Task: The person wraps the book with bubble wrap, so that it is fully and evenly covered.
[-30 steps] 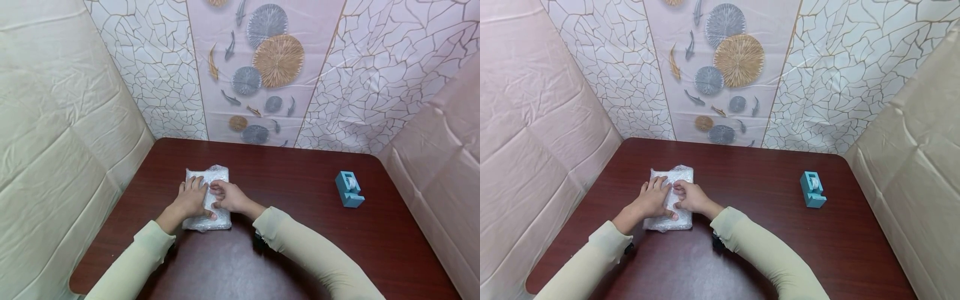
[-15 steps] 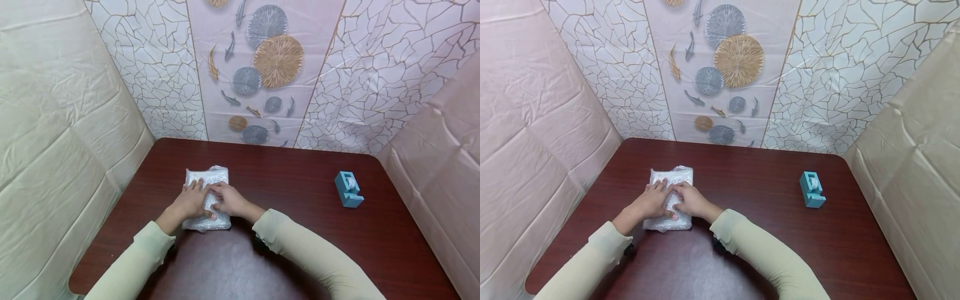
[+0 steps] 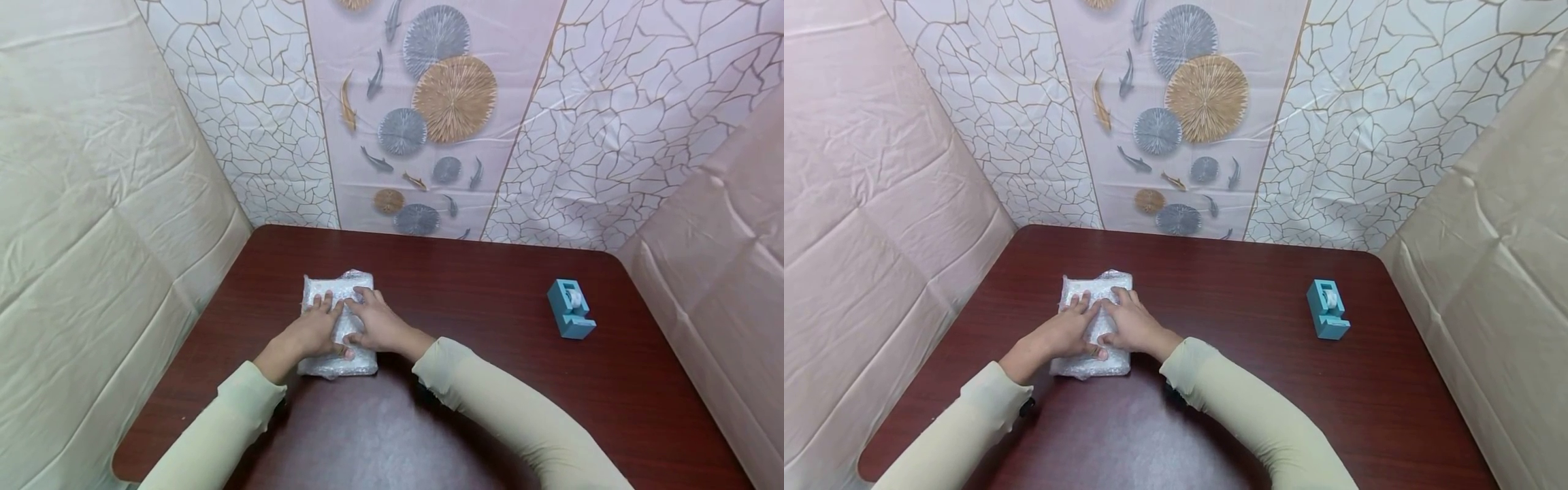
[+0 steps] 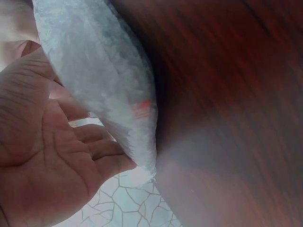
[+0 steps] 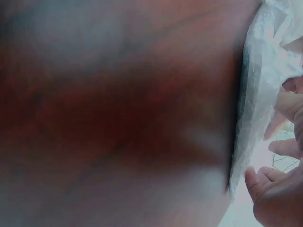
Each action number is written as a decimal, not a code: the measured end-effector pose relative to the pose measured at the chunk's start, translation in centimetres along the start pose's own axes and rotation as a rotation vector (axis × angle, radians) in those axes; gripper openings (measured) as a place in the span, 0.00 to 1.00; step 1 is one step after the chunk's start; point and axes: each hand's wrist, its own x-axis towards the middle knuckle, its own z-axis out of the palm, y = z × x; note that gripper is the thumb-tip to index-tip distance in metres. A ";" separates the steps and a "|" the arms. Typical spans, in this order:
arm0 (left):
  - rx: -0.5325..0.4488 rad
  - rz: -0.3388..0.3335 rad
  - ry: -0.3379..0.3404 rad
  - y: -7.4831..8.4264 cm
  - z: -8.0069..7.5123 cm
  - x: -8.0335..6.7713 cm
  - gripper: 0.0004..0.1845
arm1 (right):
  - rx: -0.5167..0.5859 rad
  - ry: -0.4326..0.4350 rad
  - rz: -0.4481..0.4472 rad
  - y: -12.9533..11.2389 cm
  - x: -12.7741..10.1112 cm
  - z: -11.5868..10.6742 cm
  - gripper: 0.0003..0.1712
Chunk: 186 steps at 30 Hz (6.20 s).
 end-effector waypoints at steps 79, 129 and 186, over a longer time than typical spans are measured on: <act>-0.020 0.068 -0.026 0.2 -3.3 -1.2 0.40 | -0.120 -0.361 0.158 -0.3 1.2 -3.8 0.83; 0.000 0.232 -0.174 -1.7 -6.2 -4.6 0.51 | -0.135 -0.366 0.143 -0.4 1.2 -3.9 0.82; -0.047 0.251 -0.127 -1.8 -5.5 -4.6 0.51 | -0.278 0.255 0.257 8.2 -19.1 -12.0 0.31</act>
